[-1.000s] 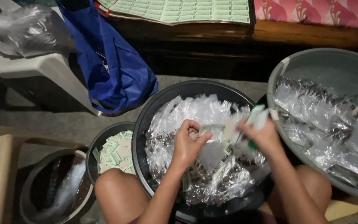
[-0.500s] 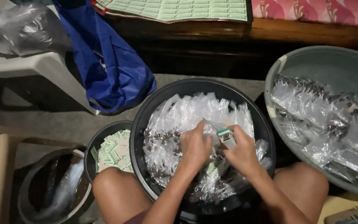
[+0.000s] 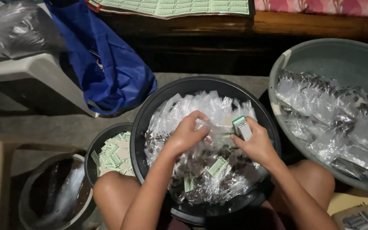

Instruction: The person seals small plastic bags containing metal fasteners using a stapler by hand. The person places a green label inside each bag before stapling it closed.

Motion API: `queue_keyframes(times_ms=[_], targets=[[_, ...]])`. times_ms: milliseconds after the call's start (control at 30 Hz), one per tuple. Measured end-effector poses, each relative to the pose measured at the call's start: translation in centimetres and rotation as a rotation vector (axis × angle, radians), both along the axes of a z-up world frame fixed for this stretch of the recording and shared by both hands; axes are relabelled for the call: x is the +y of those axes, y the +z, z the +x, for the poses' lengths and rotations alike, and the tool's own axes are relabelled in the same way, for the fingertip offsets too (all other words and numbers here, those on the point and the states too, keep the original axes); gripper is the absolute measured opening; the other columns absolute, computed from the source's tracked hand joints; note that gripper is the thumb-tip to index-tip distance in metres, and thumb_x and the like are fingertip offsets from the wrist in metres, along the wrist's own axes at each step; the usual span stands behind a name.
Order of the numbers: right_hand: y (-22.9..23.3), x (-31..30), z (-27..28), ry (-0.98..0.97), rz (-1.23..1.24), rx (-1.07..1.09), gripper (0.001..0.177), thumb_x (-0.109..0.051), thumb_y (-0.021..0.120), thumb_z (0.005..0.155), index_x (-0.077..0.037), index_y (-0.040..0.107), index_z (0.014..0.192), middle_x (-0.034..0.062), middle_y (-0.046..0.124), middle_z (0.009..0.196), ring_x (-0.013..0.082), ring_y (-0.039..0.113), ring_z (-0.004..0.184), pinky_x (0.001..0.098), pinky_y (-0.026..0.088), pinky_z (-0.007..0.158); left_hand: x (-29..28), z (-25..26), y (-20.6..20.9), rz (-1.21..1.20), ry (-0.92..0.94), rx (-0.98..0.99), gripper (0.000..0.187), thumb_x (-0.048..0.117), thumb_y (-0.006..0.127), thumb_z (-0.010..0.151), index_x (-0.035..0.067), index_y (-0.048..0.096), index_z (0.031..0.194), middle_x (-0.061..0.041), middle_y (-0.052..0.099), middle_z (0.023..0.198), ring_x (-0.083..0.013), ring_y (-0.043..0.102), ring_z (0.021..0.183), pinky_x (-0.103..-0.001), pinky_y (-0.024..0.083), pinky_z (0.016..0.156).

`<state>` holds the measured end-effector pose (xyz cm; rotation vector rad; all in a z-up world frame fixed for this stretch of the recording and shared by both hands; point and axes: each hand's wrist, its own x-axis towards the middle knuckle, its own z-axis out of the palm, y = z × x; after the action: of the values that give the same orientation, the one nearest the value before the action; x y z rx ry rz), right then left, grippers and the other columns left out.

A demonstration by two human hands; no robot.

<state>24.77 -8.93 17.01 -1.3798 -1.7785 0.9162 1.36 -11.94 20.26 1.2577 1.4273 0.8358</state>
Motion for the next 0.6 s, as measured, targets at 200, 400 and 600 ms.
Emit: queue_keyframes(times_ms=[200, 400, 600], targets=[[0.0, -0.1, 0.5, 0.034, -0.082, 0.072, 0.026, -0.009, 0.085, 0.074, -0.009, 0.065, 0.090, 0.0035, 0.066, 0.074, 0.0137, 0.053, 0.072, 0.0328, 0.048, 0.069, 0.1, -1.0, -0.5, 0.054, -0.008, -0.180, 0.042, 0.011, 0.065, 0.089, 0.013, 0.060, 0.131, -0.017, 0.072, 0.080, -0.0288, 0.072, 0.079, -0.040, 0.059, 0.074], [-0.9, 0.5, 1.2, 0.052, -0.138, 0.094, 0.025, -0.008, 0.085, 0.079, -0.004, 0.064, 0.093, 0.0093, 0.068, 0.078, 0.0159, 0.058, 0.077, 0.0340, 0.050, 0.075, -0.7, -0.1, -0.1, 0.187, -0.082, -0.484, 0.060, 0.011, 0.070, 0.085, 0.010, 0.050, 0.141, -0.014, 0.073, 0.100, -0.0160, 0.067, 0.082, -0.029, 0.055, 0.071], [-1.8, 0.7, 1.4, 0.015, -0.512, 0.497, 0.031, 0.000, 0.089, 0.070, -0.001, 0.068, 0.093, 0.0044, 0.066, 0.080, 0.0183, 0.062, 0.071, 0.0375, 0.053, 0.073, -0.9, 1.7, -0.5, 0.395, -0.124, -0.496, 0.129, 0.005, 0.086, 0.075, 0.023, -0.007, 0.163, -0.034, 0.032, 0.157, -0.0435, 0.040, 0.142, -0.050, 0.042, 0.111]])
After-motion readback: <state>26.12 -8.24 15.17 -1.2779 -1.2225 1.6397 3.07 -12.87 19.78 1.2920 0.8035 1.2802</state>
